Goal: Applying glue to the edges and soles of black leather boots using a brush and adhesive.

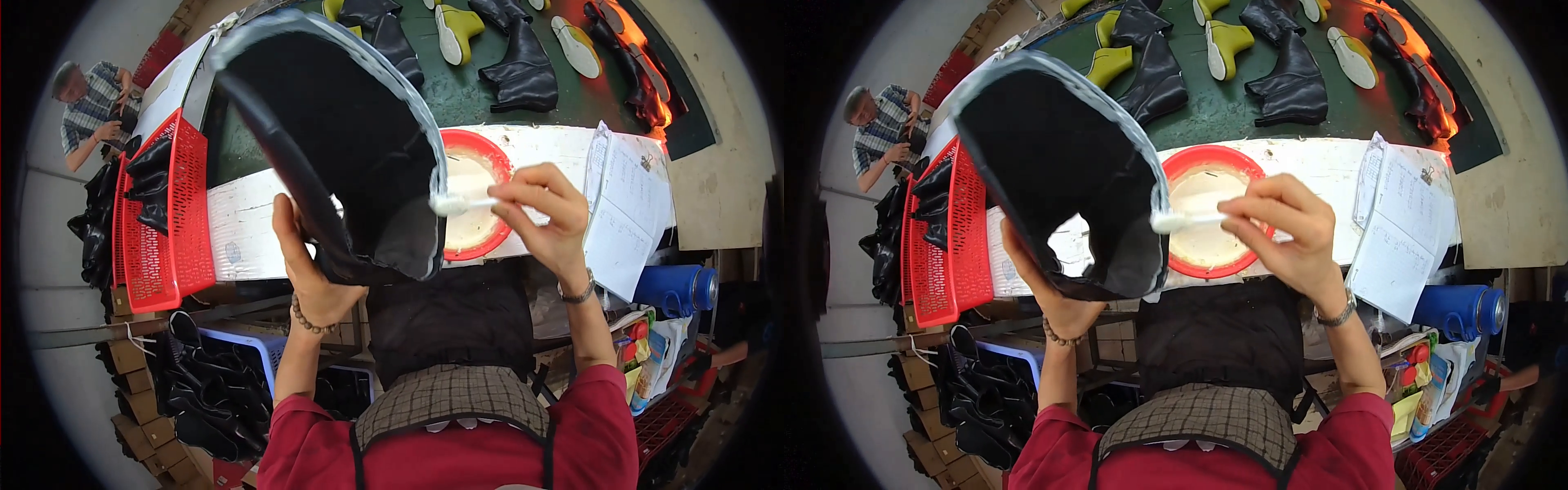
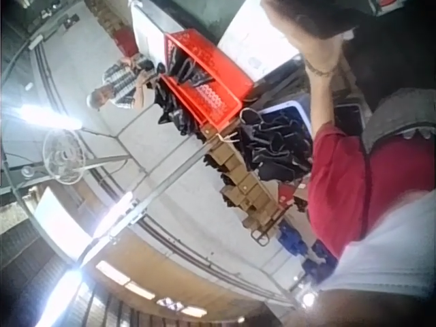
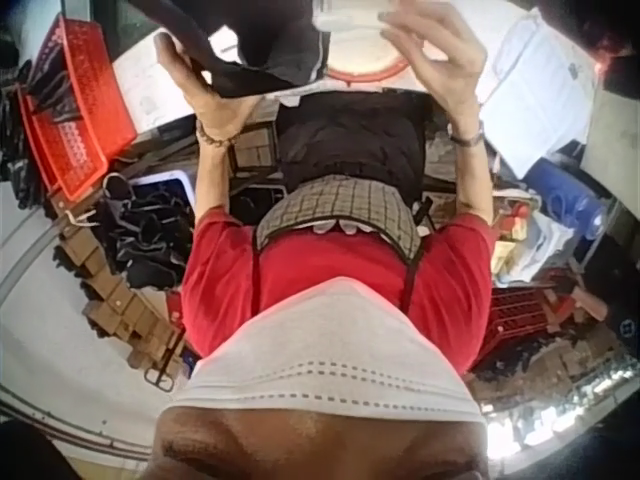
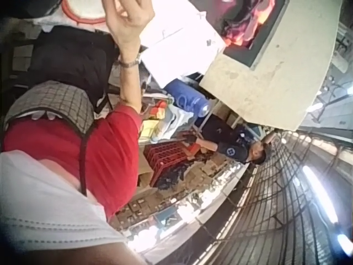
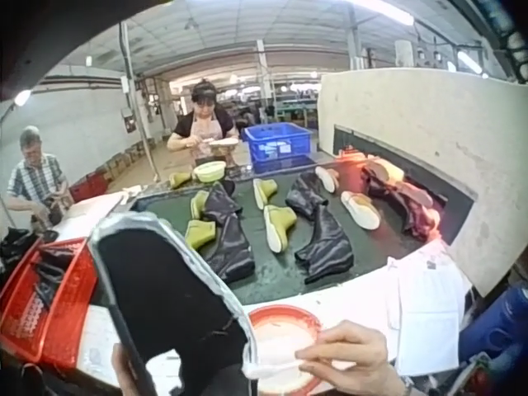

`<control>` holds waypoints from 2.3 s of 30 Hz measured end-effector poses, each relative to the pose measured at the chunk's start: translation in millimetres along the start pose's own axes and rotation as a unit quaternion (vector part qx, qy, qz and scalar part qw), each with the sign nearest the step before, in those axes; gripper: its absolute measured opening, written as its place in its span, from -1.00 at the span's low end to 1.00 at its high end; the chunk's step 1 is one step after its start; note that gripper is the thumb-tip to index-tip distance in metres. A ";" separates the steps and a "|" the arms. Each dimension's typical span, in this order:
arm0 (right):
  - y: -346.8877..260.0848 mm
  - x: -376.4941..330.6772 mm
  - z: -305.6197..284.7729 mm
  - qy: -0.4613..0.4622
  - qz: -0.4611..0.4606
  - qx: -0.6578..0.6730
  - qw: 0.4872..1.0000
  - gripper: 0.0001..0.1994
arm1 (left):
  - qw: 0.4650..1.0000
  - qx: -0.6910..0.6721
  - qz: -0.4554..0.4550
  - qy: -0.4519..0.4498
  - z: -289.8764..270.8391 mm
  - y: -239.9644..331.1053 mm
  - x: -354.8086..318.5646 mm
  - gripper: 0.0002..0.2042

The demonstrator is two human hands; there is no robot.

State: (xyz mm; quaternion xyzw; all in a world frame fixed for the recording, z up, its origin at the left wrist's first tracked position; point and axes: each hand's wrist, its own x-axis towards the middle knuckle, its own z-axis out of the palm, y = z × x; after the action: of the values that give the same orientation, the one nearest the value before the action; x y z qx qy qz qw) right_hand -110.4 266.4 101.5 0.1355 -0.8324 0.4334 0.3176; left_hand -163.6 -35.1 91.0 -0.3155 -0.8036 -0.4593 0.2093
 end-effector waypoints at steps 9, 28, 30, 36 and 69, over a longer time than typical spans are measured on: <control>-13.6 -5.7 3.8 -0.018 -0.015 0.011 1.000 -0.72 | 0.982 0.079 0.136 0.107 5.0 -42.8 14.5 0.08; -63.0 0.3 18.8 0.009 0.113 0.045 0.993 -0.76 | 0.938 0.177 0.271 0.122 -7.2 -80.6 29.5 -0.03; -27.6 3.0 11.5 -0.029 0.168 -0.058 0.984 -0.82 | 0.974 0.133 0.172 0.067 -14.6 -60.0 31.2 0.02; 39.1 -12.2 23.9 -0.199 0.029 -0.394 0.897 -0.95 | 0.926 -0.194 -0.303 -0.113 -86.8 -94.2 -28.4 0.16; 5.6 52.3 14.6 -0.057 -0.047 0.025 0.997 -0.82 | 0.792 -0.577 -0.147 -0.135 -42.2 -126.1 -77.9 0.02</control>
State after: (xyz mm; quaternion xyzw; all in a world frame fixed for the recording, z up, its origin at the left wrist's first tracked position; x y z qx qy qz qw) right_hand -159.0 260.5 125.5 0.2070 -0.8309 0.4301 0.2859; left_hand -194.2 -144.2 -13.5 -0.3146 -0.4462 -0.8155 -0.1921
